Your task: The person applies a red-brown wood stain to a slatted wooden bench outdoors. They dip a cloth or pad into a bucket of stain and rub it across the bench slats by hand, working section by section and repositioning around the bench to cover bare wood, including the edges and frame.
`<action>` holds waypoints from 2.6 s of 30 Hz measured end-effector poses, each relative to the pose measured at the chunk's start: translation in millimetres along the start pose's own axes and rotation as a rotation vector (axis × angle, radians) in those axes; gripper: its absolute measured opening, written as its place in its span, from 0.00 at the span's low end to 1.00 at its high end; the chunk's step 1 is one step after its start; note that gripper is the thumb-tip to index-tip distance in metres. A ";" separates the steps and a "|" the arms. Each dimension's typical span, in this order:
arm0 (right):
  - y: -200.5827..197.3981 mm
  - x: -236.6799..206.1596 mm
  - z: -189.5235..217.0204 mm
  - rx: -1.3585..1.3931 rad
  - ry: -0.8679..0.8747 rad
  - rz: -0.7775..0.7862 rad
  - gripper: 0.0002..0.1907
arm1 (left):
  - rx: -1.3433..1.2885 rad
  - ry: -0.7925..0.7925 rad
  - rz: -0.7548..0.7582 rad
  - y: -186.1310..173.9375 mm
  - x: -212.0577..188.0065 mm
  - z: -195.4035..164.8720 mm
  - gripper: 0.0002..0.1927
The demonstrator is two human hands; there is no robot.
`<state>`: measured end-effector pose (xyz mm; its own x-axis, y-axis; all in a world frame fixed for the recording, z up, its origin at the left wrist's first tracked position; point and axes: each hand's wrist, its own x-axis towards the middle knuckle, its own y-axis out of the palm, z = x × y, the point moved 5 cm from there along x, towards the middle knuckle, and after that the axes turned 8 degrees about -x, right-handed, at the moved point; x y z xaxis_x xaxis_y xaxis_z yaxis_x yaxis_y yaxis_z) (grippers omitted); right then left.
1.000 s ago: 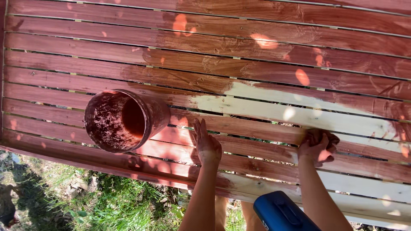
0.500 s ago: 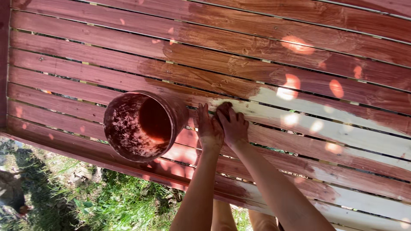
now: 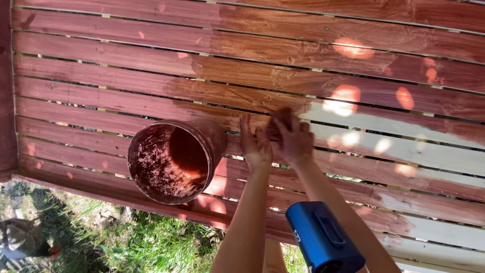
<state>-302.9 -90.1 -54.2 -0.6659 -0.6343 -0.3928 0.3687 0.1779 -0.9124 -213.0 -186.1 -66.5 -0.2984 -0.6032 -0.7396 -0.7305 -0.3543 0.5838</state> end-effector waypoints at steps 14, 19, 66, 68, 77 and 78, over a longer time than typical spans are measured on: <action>4.2 -78.3 -253.9 0.809 0.749 -0.421 0.28 | 1.132 0.638 0.358 34.5 -94.3 -10.4 0.21; -48.9 -69.5 -150.3 1.421 0.424 -0.403 0.28 | 0.900 0.760 0.199 59.1 -149.1 -67.6 0.20; -8.8 74.5 336.8 -0.532 -0.656 0.543 0.22 | 1.366 0.698 -0.614 58.3 -99.4 -308.2 0.17; -2.6 79.9 330.7 -0.486 -0.616 0.560 0.22 | 1.356 0.721 -0.610 59.8 -99.1 -310.3 0.17; -1.3 91.0 313.1 -0.376 -0.314 0.650 0.32 | 1.289 0.774 -0.575 54.4 -90.1 -309.1 0.17; -4.8 90.3 314.1 -0.384 -0.276 0.658 0.33 | 1.288 0.782 -0.568 54.0 -90.1 -309.2 0.17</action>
<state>-161.1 -384.5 -49.0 -0.1875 -0.4639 -0.8658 0.3468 0.7934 -0.5002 -35.7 -371.8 135.2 0.2545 -0.9517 -0.1718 -0.7574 -0.0856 -0.6474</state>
